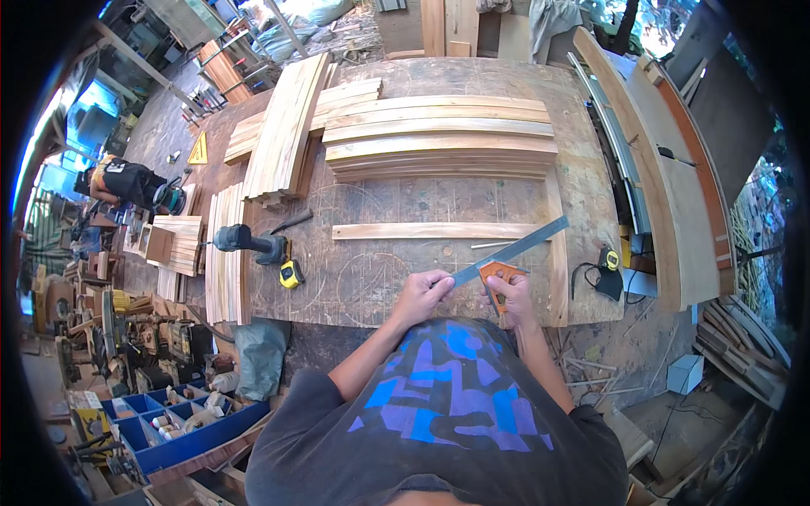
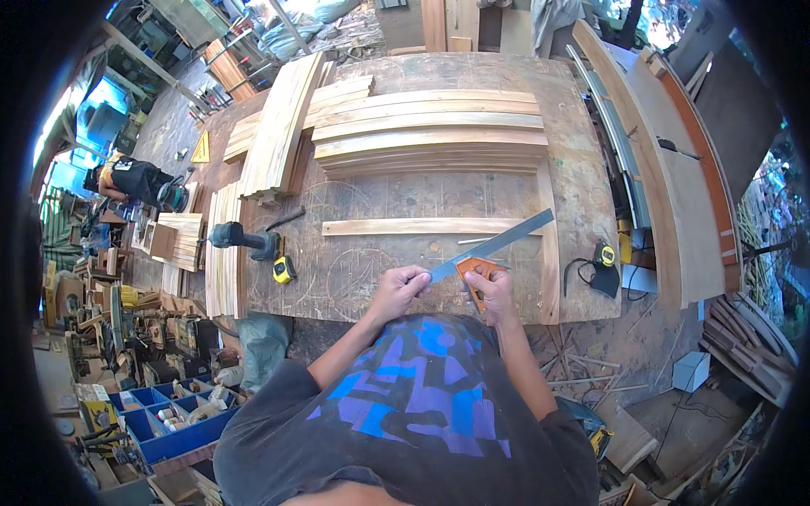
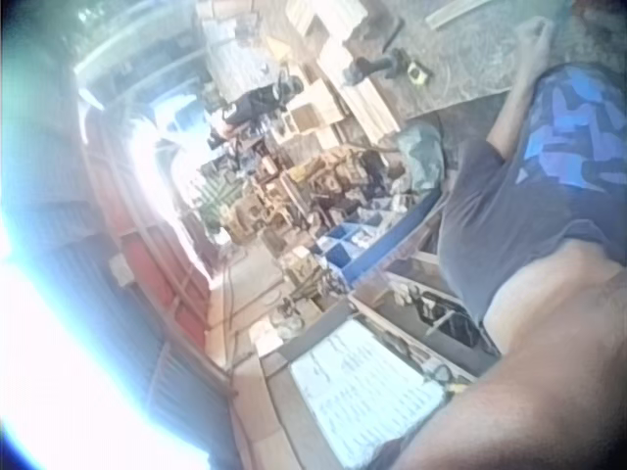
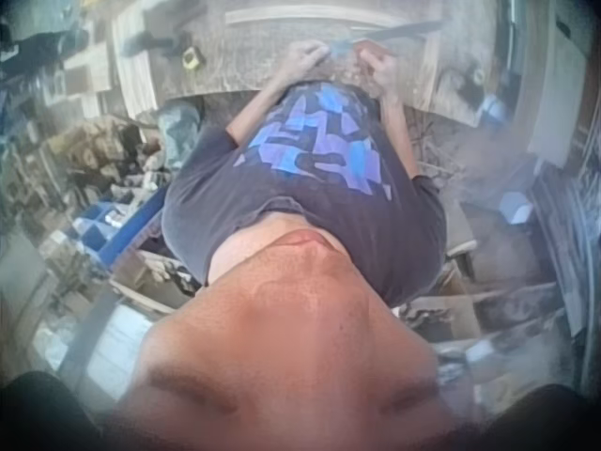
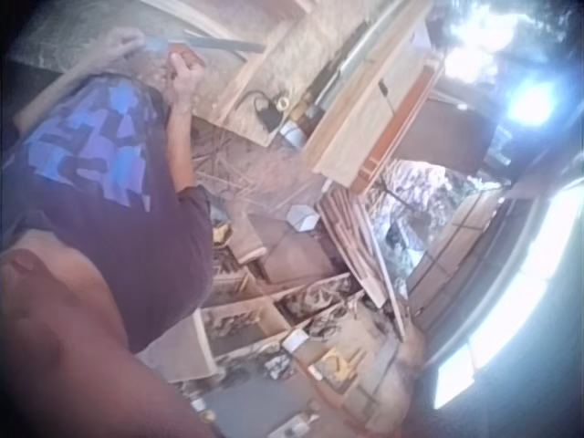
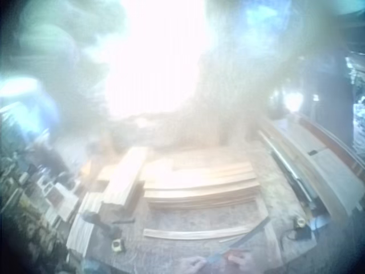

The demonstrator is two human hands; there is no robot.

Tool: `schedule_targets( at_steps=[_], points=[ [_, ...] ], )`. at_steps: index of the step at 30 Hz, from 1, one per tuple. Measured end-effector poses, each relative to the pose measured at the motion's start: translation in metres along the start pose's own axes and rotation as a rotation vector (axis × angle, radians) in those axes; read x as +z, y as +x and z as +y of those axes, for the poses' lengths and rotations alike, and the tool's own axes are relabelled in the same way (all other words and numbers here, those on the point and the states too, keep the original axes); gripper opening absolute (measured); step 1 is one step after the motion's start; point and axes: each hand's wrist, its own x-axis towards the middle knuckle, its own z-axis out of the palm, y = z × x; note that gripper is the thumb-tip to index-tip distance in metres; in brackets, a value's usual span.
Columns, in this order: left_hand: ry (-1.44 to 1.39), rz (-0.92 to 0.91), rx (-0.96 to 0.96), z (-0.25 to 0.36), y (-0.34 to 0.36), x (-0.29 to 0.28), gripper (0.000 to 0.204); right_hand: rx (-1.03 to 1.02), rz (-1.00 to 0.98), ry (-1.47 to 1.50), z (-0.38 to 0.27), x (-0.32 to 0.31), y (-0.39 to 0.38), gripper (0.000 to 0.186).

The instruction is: The person measures and marks wooden planks on a workbench using a combination square and a pencil, rearranges the wood pieces, and holds the combination square against a wooden post.

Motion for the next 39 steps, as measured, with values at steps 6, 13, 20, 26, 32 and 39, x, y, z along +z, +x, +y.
schedule_targets(
  at_steps=[6,13,20,26,32,39],
  points=[
    [0.017,-0.017,-0.006,0.005,0.02,-0.007,0.026,0.094,-0.023,0.184,-0.021,0.015,-0.003,0.021],
    [0.362,0.593,0.266,0.022,0.173,-0.127,0.032,-0.032,0.213,-0.018,-0.002,-0.006,0.003,0.021],
    [0.211,0.812,0.014,0.012,0.29,-0.301,0.039,-0.024,0.38,-0.013,0.008,-0.032,-0.017,0.015],
    [0.468,0.929,-0.177,0.007,0.294,-0.335,0.042,-0.019,0.432,0.073,0.02,-0.045,-0.017,0.015],
    [0.468,0.869,-0.008,0.002,0.248,-0.293,0.042,0.02,0.442,0.027,0.014,-0.037,-0.001,0.017],
    [1.244,0.535,0.385,0.026,0.251,-0.247,0.05,0.01,0.371,0.0,0.009,-0.032,0.014,0.019]
  ],
)
